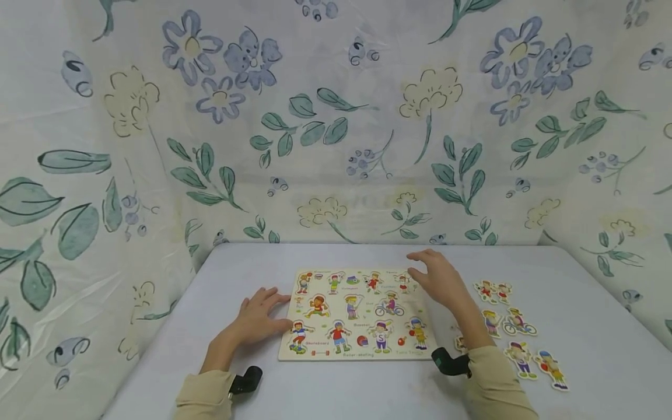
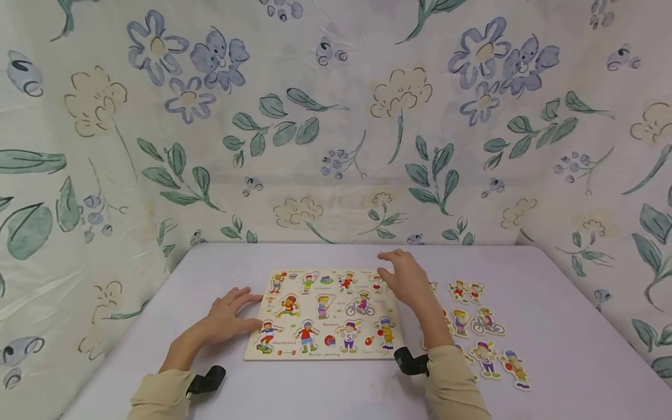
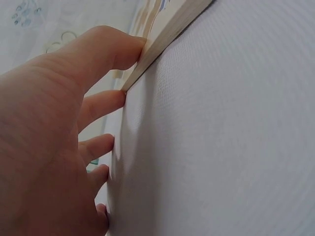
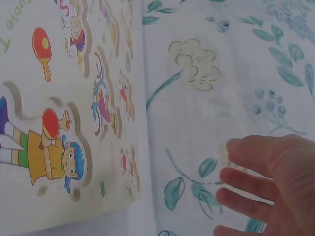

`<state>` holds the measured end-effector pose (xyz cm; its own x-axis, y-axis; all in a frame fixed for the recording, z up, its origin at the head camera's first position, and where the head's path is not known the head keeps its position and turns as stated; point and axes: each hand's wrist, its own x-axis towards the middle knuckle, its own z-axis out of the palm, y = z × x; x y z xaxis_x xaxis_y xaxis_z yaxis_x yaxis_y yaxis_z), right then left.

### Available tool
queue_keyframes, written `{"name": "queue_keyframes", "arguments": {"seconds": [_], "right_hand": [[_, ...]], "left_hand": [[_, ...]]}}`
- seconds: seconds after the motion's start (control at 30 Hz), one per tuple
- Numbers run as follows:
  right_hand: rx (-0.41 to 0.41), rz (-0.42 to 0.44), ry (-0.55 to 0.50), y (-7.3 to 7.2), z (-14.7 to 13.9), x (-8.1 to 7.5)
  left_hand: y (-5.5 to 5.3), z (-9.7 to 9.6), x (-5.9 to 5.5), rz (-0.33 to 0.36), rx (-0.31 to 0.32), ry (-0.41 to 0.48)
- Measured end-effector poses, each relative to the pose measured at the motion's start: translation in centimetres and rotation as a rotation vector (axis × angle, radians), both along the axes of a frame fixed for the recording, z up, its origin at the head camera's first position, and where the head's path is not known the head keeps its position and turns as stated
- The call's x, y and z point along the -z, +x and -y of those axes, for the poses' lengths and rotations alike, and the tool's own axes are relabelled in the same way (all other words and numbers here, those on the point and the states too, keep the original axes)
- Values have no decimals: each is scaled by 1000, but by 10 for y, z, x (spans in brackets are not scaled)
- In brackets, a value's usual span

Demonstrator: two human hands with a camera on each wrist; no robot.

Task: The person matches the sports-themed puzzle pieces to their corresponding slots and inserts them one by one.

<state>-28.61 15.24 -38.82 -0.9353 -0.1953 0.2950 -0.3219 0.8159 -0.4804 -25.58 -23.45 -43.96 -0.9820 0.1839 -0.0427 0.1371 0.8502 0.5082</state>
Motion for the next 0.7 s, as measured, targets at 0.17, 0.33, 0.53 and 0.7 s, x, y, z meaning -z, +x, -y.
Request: {"name": "queue_keyframes", "arguments": {"seconds": [0.17, 0.33, 0.53, 0.7], "right_hand": [[44, 17, 23, -2, -13, 0], [80, 33, 23, -3, -25, -5], [102, 101, 12, -1, -37, -9], [119, 155, 19, 2, -50, -8]], "left_hand": [[0, 1, 1, 1, 6, -2], [0, 0, 0, -6, 17, -4], [-1, 0, 0, -4, 18, -9], [-1, 0, 0, 1, 13, -14]]}}
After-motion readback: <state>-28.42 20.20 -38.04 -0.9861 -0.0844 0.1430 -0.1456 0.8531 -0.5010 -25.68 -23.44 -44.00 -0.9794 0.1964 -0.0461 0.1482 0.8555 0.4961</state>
